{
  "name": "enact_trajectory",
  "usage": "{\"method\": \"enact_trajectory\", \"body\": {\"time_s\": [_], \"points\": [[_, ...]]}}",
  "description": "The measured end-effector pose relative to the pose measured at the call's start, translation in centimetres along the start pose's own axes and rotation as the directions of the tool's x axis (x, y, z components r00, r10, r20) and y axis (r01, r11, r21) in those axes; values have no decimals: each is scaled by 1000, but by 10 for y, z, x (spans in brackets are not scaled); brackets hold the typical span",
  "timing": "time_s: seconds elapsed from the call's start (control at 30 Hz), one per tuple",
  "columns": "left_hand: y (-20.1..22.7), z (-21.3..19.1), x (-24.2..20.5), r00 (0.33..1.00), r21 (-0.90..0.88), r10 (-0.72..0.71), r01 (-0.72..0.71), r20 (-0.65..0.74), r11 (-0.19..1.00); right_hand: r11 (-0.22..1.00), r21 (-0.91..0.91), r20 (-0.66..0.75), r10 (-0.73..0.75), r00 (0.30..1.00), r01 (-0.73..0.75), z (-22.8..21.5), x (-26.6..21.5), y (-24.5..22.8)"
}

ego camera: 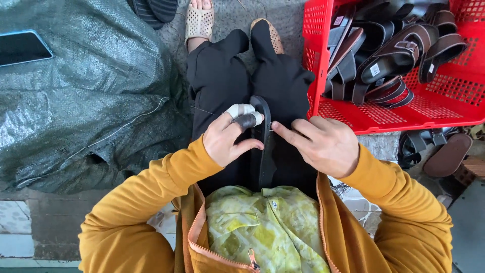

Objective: Hand-sewing the sole of a sandal using a needle and thread to repair it.

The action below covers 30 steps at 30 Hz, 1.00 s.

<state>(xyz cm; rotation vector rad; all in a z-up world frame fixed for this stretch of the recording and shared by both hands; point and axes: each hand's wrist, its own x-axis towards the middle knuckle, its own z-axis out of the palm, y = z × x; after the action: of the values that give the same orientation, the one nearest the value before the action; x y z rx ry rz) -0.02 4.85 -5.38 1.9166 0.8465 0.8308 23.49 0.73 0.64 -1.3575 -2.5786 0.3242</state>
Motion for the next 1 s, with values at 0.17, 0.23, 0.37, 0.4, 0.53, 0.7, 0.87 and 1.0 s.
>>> {"method": "enact_trajectory", "body": {"time_s": [0.17, 0.23, 0.37, 0.4, 0.53, 0.7, 0.87, 1.0], "points": [[-13, 14, -4, 995, -40, 28, -32, -95, 999, 1000, -4, -80, 14, 997, -14, 51, -7, -12], [-7, 5, -2, 992, 41, 42, -38, -116, 998, 993, 109, -111, 58, 992, -46, 51, -6, -12], [28, -5, -12, 988, 32, -118, 122, -95, 992, 933, 320, -63, 196, 978, -167, 30, -5, -17], [36, -8, -11, 987, 28, -126, 129, -97, 991, 932, 322, -55, 195, 979, -167, 33, -9, -18], [33, -1, -17, 847, -757, -481, 464, 227, 460, 867, 455, -115, 283, 952, -203, 42, -13, -19], [10, 13, -16, 797, -616, -565, 558, 212, 556, 922, 349, -86, 210, 974, -168, 2, -13, -5], [32, 5, 7, 994, 165, -68, 54, 85, 985, 922, -220, 173, 359, 917, -319, -53, -51, 31], [44, -14, 24, 992, 304, -74, 39, 105, 952, 981, 65, 116, 175, 978, -183, -15, -44, 8]]}}
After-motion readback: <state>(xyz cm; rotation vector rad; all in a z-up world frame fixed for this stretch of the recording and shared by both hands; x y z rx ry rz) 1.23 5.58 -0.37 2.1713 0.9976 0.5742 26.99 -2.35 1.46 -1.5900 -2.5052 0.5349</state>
